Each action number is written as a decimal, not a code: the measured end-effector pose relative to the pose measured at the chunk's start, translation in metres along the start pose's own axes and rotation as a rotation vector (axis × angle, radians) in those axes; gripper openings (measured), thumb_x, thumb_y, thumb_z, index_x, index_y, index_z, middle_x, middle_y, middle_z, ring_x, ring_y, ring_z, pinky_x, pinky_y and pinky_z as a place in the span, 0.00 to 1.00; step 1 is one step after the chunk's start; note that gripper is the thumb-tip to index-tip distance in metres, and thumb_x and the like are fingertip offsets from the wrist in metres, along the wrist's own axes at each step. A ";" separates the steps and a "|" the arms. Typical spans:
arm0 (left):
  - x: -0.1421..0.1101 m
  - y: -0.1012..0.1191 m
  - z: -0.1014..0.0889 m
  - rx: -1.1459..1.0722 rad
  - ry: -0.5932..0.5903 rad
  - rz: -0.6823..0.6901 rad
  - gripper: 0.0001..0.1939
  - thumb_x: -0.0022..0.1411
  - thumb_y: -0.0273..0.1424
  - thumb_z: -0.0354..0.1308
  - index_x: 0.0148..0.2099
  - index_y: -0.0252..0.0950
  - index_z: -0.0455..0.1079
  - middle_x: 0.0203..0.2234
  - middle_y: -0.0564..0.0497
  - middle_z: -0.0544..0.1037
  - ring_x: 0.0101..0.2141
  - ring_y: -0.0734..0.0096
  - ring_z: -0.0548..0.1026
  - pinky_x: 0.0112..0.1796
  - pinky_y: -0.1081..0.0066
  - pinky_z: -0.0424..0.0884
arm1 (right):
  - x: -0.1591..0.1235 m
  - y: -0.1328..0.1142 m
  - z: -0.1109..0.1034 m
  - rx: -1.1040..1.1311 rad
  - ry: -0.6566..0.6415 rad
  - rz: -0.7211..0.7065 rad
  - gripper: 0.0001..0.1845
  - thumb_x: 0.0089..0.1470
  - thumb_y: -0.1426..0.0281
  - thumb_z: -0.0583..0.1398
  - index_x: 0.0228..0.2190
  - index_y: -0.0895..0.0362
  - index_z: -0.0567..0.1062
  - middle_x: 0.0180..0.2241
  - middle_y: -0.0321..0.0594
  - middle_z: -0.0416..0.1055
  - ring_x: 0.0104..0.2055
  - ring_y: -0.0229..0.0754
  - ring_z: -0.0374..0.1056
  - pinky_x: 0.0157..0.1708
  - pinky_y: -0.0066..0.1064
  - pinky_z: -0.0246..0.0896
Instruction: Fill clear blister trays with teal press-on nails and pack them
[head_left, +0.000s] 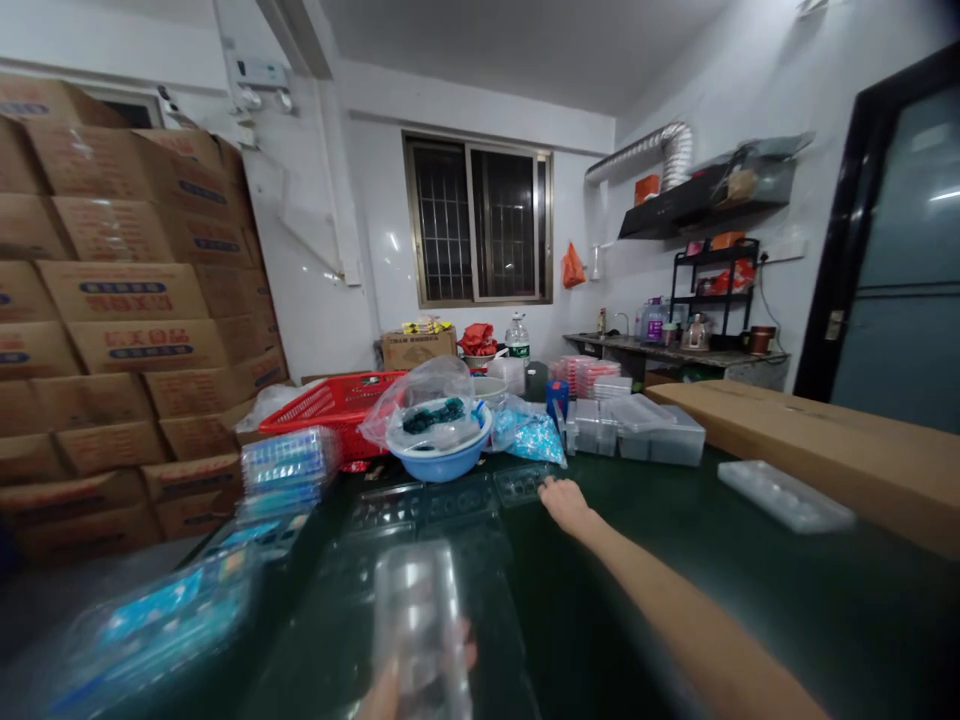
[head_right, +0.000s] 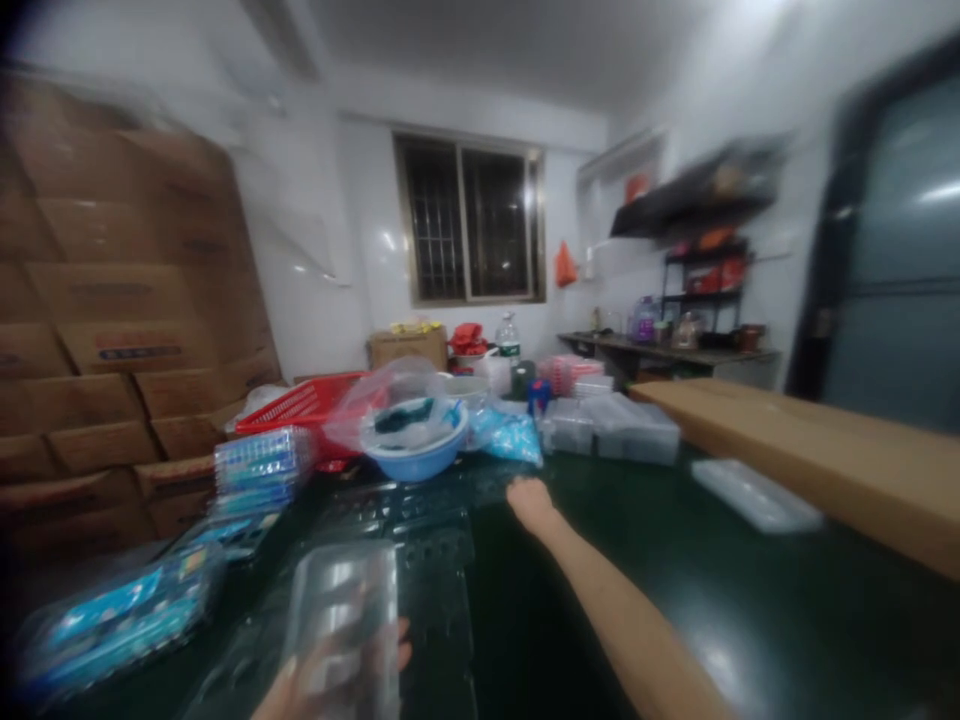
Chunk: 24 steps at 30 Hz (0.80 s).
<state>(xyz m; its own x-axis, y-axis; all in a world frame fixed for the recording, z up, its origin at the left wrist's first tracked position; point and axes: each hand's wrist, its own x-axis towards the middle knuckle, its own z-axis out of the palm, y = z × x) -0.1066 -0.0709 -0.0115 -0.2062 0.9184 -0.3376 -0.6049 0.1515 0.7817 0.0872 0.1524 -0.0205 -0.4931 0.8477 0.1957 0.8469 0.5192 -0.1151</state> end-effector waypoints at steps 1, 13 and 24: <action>-0.002 0.000 0.003 -0.009 -0.010 -0.037 0.19 0.45 0.30 0.62 0.42 0.32 0.71 0.26 0.42 0.78 0.31 0.50 0.76 0.30 0.59 0.71 | -0.008 -0.008 -0.005 0.058 0.024 0.000 0.14 0.57 0.67 0.51 0.42 0.63 0.66 0.42 0.46 0.65 0.42 0.42 0.65 0.40 0.39 0.61; -0.055 -0.036 0.040 -0.124 -0.132 0.082 0.23 0.51 0.46 0.53 0.32 0.27 0.70 0.14 0.46 0.72 0.17 0.63 0.71 0.21 0.66 0.68 | -0.151 -0.137 -0.046 1.377 -0.407 -0.128 0.17 0.40 0.59 0.63 0.21 0.60 0.66 0.14 0.29 0.63 0.13 0.28 0.58 0.10 0.18 0.49; -0.066 -0.041 0.040 -0.124 -0.258 0.070 0.30 0.57 0.47 0.43 0.25 0.25 0.73 0.14 0.42 0.72 0.22 0.62 0.73 0.28 0.66 0.69 | -0.158 -0.136 -0.046 1.456 -0.419 -0.093 0.18 0.39 0.60 0.64 0.18 0.60 0.65 0.13 0.29 0.63 0.11 0.27 0.54 0.08 0.17 0.44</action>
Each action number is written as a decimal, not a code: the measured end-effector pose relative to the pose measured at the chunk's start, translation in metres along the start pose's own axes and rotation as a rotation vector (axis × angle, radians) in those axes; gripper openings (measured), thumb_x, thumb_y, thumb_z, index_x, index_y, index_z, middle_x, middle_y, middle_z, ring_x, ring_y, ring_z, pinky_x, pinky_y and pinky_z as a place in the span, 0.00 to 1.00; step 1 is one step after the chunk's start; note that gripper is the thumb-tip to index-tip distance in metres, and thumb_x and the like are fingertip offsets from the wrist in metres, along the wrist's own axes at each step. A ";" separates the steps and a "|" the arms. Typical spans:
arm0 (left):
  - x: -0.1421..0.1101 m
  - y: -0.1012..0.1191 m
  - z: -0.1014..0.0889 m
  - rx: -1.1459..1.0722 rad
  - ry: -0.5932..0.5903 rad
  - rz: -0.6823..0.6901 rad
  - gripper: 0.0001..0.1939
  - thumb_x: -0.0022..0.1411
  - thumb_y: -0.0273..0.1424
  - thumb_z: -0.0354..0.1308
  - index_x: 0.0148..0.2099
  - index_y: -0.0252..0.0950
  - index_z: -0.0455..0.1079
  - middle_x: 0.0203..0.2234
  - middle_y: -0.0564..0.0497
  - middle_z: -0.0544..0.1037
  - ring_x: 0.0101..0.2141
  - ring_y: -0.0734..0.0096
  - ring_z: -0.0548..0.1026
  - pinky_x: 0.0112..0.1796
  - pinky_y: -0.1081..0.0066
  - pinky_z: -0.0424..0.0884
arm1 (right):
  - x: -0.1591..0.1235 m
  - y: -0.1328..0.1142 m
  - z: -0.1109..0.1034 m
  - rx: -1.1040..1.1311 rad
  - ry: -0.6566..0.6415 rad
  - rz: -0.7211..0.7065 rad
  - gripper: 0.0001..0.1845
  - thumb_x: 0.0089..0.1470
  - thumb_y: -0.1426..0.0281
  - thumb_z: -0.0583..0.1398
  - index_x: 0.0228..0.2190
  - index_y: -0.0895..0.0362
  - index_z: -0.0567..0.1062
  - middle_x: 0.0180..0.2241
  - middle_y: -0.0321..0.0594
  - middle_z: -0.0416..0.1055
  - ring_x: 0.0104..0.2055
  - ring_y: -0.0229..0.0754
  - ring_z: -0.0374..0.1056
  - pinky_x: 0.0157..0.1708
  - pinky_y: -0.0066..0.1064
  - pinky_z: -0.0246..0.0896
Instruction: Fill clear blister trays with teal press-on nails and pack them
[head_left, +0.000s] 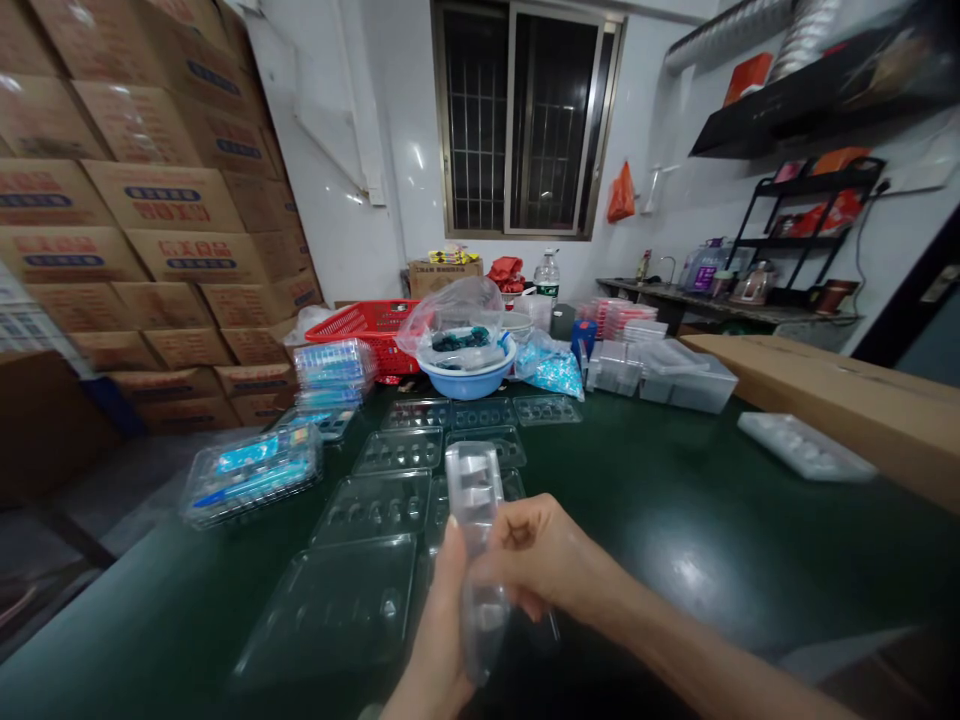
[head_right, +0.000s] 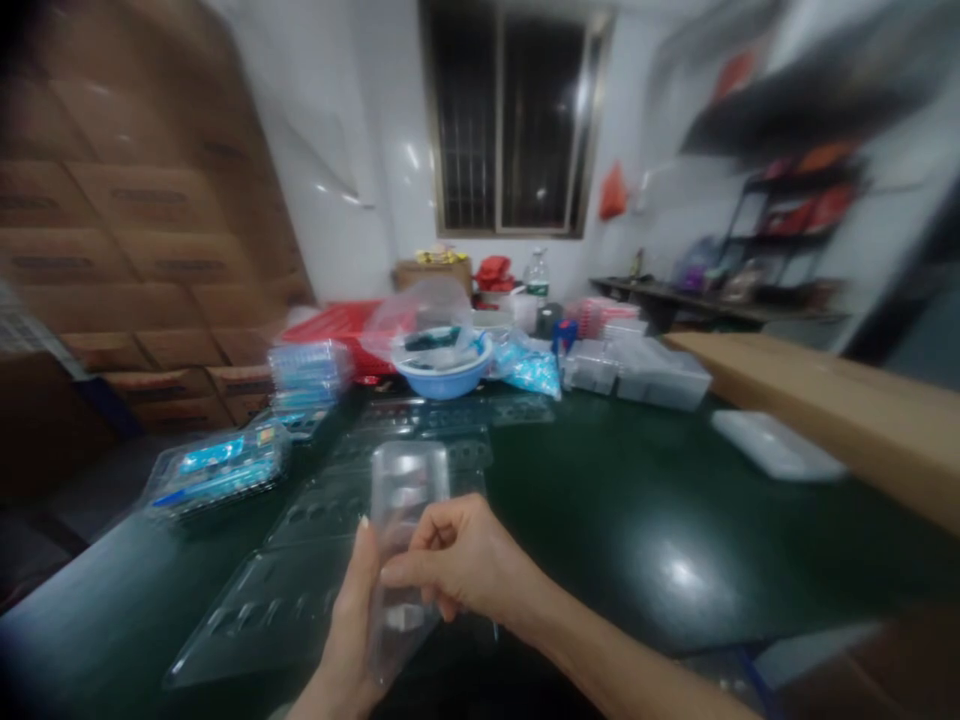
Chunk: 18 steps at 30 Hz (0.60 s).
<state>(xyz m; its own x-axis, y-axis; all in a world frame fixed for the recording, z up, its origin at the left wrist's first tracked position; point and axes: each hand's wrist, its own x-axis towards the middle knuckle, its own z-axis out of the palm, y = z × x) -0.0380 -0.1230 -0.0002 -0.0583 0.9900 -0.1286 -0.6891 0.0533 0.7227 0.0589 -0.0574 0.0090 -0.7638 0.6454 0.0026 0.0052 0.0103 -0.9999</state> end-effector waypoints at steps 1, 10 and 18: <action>-0.001 0.000 0.001 -0.010 -0.005 0.003 0.30 0.57 0.47 0.43 0.25 0.25 0.72 0.14 0.42 0.72 0.22 0.62 0.73 0.28 0.67 0.69 | 0.000 0.000 0.001 0.004 -0.001 -0.004 0.17 0.39 0.60 0.64 0.18 0.60 0.65 0.13 0.29 0.63 0.11 0.27 0.54 0.08 0.17 0.44; -0.003 -0.002 0.000 -0.029 0.051 0.001 0.27 0.56 0.48 0.45 0.37 0.27 0.70 0.15 0.46 0.72 0.20 0.65 0.72 0.24 0.68 0.67 | 0.000 0.001 0.003 0.005 -0.006 -0.013 0.17 0.40 0.61 0.63 0.18 0.61 0.67 0.13 0.29 0.63 0.11 0.26 0.55 0.09 0.17 0.45; 0.001 -0.005 -0.004 0.068 0.180 0.074 0.35 0.50 0.50 0.50 0.51 0.26 0.62 0.13 0.49 0.71 0.20 0.62 0.72 0.23 0.65 0.68 | 0.001 0.001 0.000 0.039 -0.031 0.033 0.16 0.41 0.61 0.63 0.20 0.61 0.68 0.15 0.30 0.64 0.12 0.26 0.56 0.09 0.17 0.45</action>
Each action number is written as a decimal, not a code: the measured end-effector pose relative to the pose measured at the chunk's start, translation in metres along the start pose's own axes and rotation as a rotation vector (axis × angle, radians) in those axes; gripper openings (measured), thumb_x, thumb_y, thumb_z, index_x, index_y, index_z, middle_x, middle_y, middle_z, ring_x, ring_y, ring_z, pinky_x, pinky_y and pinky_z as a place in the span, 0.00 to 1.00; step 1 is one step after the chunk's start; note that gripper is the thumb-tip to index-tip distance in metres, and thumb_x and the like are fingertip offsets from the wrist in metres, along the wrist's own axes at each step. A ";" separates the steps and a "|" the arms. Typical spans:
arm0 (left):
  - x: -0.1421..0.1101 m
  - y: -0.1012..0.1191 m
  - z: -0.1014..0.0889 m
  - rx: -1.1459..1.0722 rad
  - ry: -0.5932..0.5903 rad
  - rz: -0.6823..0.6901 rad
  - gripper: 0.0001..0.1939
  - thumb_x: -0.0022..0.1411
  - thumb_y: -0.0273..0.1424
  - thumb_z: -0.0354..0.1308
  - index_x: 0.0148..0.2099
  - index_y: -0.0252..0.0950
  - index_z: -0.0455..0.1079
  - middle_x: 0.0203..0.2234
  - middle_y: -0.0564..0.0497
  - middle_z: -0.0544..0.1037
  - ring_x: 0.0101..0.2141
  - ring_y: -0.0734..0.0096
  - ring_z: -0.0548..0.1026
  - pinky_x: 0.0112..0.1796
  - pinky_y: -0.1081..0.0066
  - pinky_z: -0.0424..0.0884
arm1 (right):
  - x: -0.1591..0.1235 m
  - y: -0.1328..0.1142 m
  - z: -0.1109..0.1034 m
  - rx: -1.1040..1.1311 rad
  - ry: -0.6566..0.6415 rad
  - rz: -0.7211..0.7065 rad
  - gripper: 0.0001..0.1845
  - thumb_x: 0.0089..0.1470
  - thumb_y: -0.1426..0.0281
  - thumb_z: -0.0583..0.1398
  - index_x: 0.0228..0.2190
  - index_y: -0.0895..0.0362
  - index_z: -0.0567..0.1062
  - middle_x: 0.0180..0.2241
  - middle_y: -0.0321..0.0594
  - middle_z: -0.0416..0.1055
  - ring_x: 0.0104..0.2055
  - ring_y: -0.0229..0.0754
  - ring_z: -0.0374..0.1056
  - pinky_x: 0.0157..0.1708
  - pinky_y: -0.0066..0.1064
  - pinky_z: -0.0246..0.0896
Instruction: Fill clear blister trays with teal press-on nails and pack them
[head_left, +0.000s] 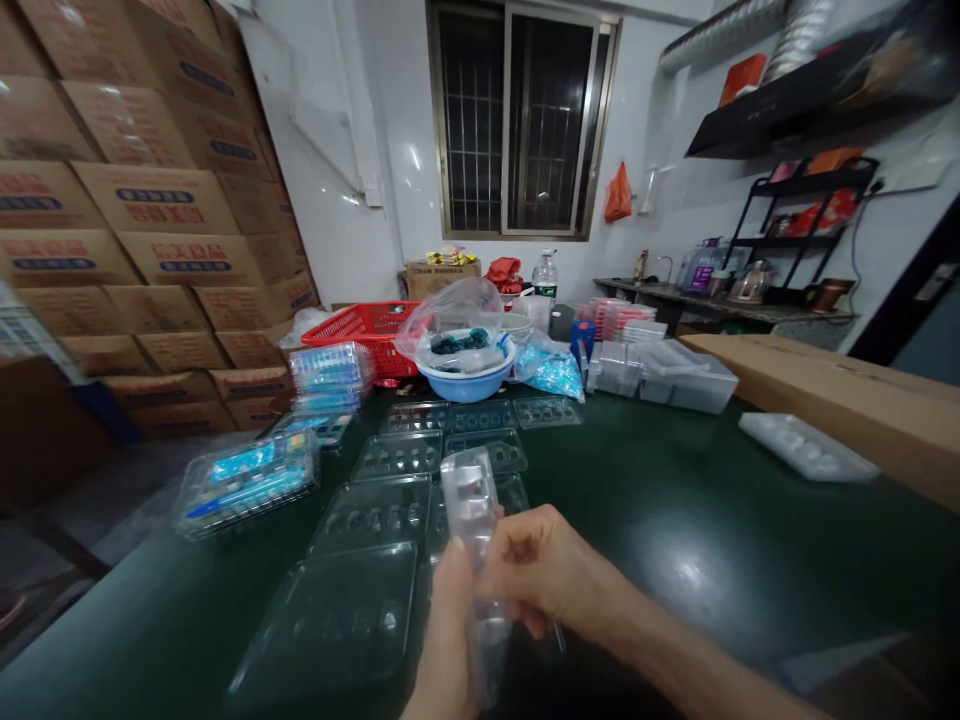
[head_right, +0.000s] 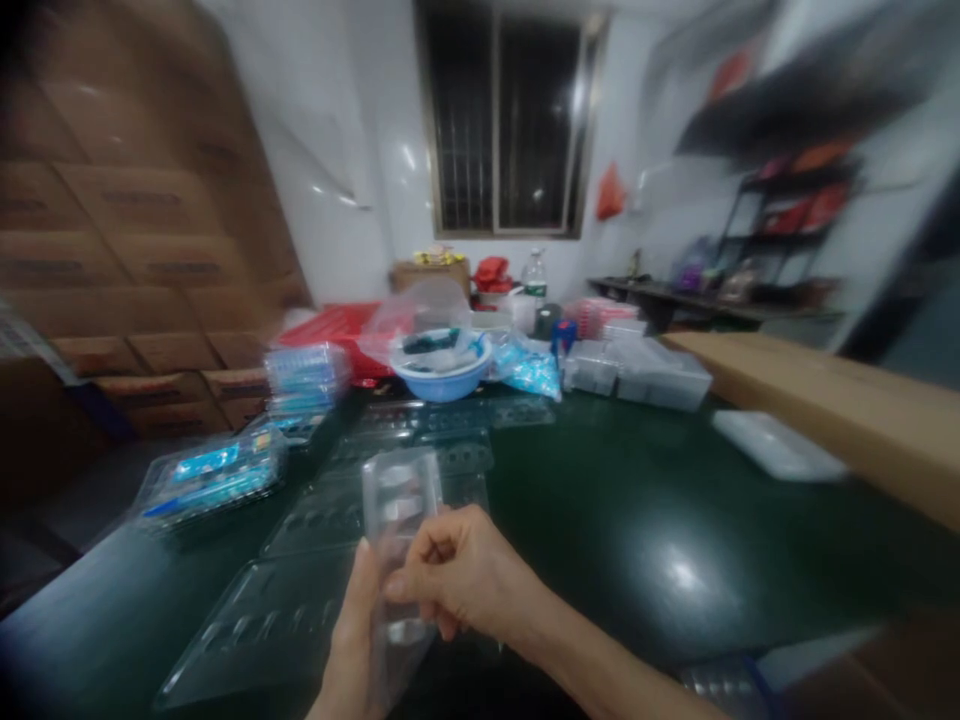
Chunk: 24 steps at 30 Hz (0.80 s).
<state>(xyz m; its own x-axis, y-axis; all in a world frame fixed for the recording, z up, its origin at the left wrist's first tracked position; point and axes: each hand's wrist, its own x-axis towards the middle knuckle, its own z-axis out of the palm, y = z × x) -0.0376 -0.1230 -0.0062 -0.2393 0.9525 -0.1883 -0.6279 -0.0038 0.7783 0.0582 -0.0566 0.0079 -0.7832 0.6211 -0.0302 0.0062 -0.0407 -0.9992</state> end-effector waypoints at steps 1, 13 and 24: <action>0.001 0.000 0.000 0.000 -0.011 0.011 0.35 0.50 0.51 0.51 0.50 0.26 0.63 0.13 0.49 0.70 0.20 0.62 0.72 0.23 0.65 0.68 | 0.000 0.000 -0.001 0.001 0.003 0.007 0.16 0.41 0.61 0.63 0.20 0.61 0.68 0.15 0.30 0.64 0.12 0.26 0.56 0.09 0.17 0.45; 0.011 -0.001 -0.007 -0.045 -0.027 -0.042 0.31 0.48 0.50 0.53 0.45 0.28 0.67 0.14 0.49 0.71 0.21 0.62 0.73 0.23 0.67 0.69 | 0.006 0.000 -0.001 -0.031 -0.001 0.072 0.14 0.43 0.61 0.61 0.23 0.61 0.71 0.15 0.30 0.65 0.12 0.26 0.56 0.09 0.17 0.49; 0.003 0.006 -0.003 -0.083 -0.033 -0.088 0.37 0.51 0.52 0.48 0.51 0.25 0.62 0.12 0.49 0.70 0.20 0.62 0.72 0.24 0.65 0.68 | 0.007 0.002 0.006 0.013 0.028 0.054 0.16 0.41 0.60 0.62 0.20 0.61 0.69 0.14 0.30 0.64 0.11 0.27 0.55 0.08 0.18 0.46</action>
<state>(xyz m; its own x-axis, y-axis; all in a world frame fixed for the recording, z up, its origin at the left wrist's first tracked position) -0.0445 -0.1216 -0.0042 -0.1570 0.9598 -0.2327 -0.7048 0.0561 0.7071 0.0486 -0.0568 0.0060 -0.7640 0.6396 -0.0855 0.0402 -0.0851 -0.9956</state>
